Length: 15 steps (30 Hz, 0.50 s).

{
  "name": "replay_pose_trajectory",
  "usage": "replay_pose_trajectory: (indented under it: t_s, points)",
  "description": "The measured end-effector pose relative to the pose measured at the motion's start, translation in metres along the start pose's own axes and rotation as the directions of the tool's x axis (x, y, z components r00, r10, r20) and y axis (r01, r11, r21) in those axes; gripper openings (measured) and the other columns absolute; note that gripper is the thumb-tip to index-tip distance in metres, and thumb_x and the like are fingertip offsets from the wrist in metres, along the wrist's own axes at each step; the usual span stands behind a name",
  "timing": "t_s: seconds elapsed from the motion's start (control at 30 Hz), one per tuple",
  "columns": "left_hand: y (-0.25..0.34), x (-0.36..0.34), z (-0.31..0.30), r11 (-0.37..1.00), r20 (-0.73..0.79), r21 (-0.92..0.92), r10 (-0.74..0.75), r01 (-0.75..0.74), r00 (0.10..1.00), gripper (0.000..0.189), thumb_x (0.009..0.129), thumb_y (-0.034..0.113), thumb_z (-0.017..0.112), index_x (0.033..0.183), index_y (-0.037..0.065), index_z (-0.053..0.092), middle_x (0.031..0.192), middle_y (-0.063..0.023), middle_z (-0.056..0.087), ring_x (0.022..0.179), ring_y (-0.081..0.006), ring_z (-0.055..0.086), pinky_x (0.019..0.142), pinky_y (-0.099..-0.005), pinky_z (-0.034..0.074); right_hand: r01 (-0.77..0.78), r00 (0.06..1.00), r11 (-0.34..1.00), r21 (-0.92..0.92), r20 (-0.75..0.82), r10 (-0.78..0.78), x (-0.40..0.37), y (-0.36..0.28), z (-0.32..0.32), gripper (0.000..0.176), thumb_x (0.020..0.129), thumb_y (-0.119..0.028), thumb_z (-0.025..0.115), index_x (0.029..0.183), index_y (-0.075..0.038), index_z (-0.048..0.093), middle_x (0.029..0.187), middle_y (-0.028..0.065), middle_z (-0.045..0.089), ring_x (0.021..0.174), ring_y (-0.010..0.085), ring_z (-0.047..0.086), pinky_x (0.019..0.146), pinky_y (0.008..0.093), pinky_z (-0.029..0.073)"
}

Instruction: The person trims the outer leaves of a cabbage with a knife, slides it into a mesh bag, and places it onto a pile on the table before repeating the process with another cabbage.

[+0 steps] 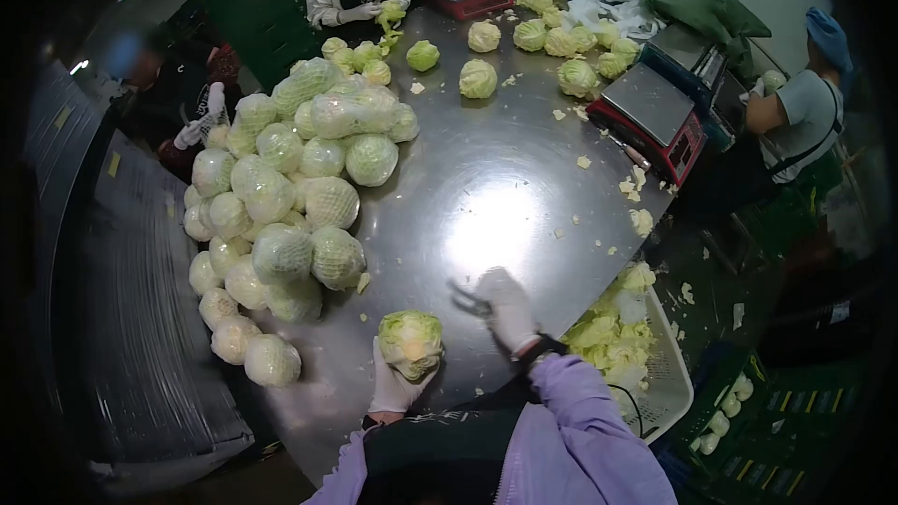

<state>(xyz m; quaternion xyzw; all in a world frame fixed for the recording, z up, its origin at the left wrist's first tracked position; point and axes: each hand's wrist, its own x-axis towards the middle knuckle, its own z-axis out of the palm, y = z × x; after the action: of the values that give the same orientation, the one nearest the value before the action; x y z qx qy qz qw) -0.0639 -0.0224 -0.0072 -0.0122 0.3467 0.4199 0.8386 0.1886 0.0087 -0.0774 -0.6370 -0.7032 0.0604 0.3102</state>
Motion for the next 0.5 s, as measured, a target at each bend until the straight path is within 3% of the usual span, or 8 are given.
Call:
replay_pose_trajectory:
  t_s: [0.07,0.17,0.2,0.3,0.33,0.37,0.47,0.5]
  points:
    - [0.005,-0.007,0.000,1.000,0.014,-0.009,0.014,-0.014,1.000,0.074,0.089,0.068,0.037,0.141,0.015,0.037,0.137,-0.0139,0.046,0.123,-0.0336,0.048,0.098,-0.0498,0.044,-0.435,0.845,0.888,-0.148,0.273,0.460,-0.028,0.011,-0.060,0.019,0.082,-0.014,0.054,0.095,-0.008,0.067,0.083,0.0169,0.066,0.076,0.0323,0.064,0.068,0.0442,0.049]
    - [0.005,-0.002,0.010,0.997,0.081,-0.038,0.067,-0.064,0.995,0.073,0.091,0.065,0.038,0.142,0.013,0.035,0.138,-0.0149,0.044,0.125,-0.0330,0.046,0.101,-0.0486,0.042,-0.457,0.863,0.839,-0.296,0.082,0.499,-0.091,0.067,-0.122,0.029,0.081,-0.017,0.058,0.108,-0.007,0.065,0.088,0.0201,0.066,0.083,0.0346,0.064,0.075,0.0419,0.050]
    - [0.003,0.000,0.013,0.993,0.105,-0.040,0.112,-0.109,0.988,0.072,0.092,0.063,0.038,0.142,0.011,0.034,0.139,-0.0152,0.044,0.126,-0.0329,0.046,0.102,-0.0480,0.042,-0.437,0.884,0.888,-0.147,0.115,0.454,-0.122,0.096,-0.140,0.038,0.082,-0.014,0.062,0.119,-0.005,0.060,0.097,0.0175,0.067,0.090,0.0293,0.064,0.081,0.0369,0.049]
    - [-0.002,0.016,0.014,0.980,0.145,-0.008,0.198,-0.199,0.969,0.069,0.094,0.057,0.040,0.142,0.008,0.033,0.141,-0.0155,0.042,0.127,-0.0324,0.044,0.105,-0.0458,0.039,-0.789,0.516,0.248,0.562,0.386,0.765,-0.167,0.112,-0.201,0.039,0.080,-0.025,0.072,0.112,-0.004,0.064,0.098,0.0078,0.068,0.087,0.0204,0.065,0.081,0.0322,0.050]
    - [-0.003,0.015,0.016,0.981,0.145,-0.008,0.192,-0.193,0.971,0.069,0.094,0.057,0.040,0.142,0.008,0.033,0.141,-0.0155,0.042,0.127,-0.0324,0.044,0.105,-0.0458,0.039,-0.766,0.562,0.591,-0.253,0.185,0.806,-0.195,0.141,-0.214,0.041,0.074,-0.028,0.076,0.106,-0.004,0.067,0.091,0.0127,0.069,0.081,0.0259,0.066,0.076,0.0347,0.052]
    - [-0.004,0.013,0.022,0.974,0.136,0.057,0.210,-0.219,0.968,0.069,0.093,0.055,0.044,0.141,0.006,0.033,0.140,-0.0155,0.041,0.127,-0.0319,0.044,0.106,-0.0450,0.038,-0.553,0.657,0.538,-0.637,0.064,0.751,-0.209,0.146,-0.221,0.036,0.070,-0.031,0.078,0.092,-0.004,0.068,0.079,0.0155,0.067,0.073,0.0305,0.064,0.069,0.0380,0.051]
    - [-0.006,0.004,0.045,0.908,0.161,0.228,0.322,-0.352,0.933,0.066,0.092,0.047,0.051,0.138,0.004,0.030,0.137,-0.0169,0.041,0.125,-0.0313,0.045,0.104,-0.0439,0.041,-0.736,0.665,0.606,-0.304,-0.150,0.732,-0.202,0.154,-0.224,0.033,0.072,-0.028,0.077,0.078,-0.001,0.059,0.061,0.0093,0.058,0.058,0.0221,0.060,0.057,0.0359,0.047]
    - [-0.006,-0.002,0.047,0.833,0.197,0.346,0.386,-0.432,0.901,0.066,0.091,0.042,0.055,0.137,0.003,0.028,0.134,-0.0182,0.041,0.123,-0.0313,0.047,0.102,-0.0435,0.043,-0.900,0.429,0.428,0.083,-0.009,0.903,-0.164,0.116,-0.228,0.031,0.072,-0.027,0.077,0.082,-0.002,0.060,0.059,0.0086,0.057,0.059,0.0196,0.060,0.058,0.0354,0.048]
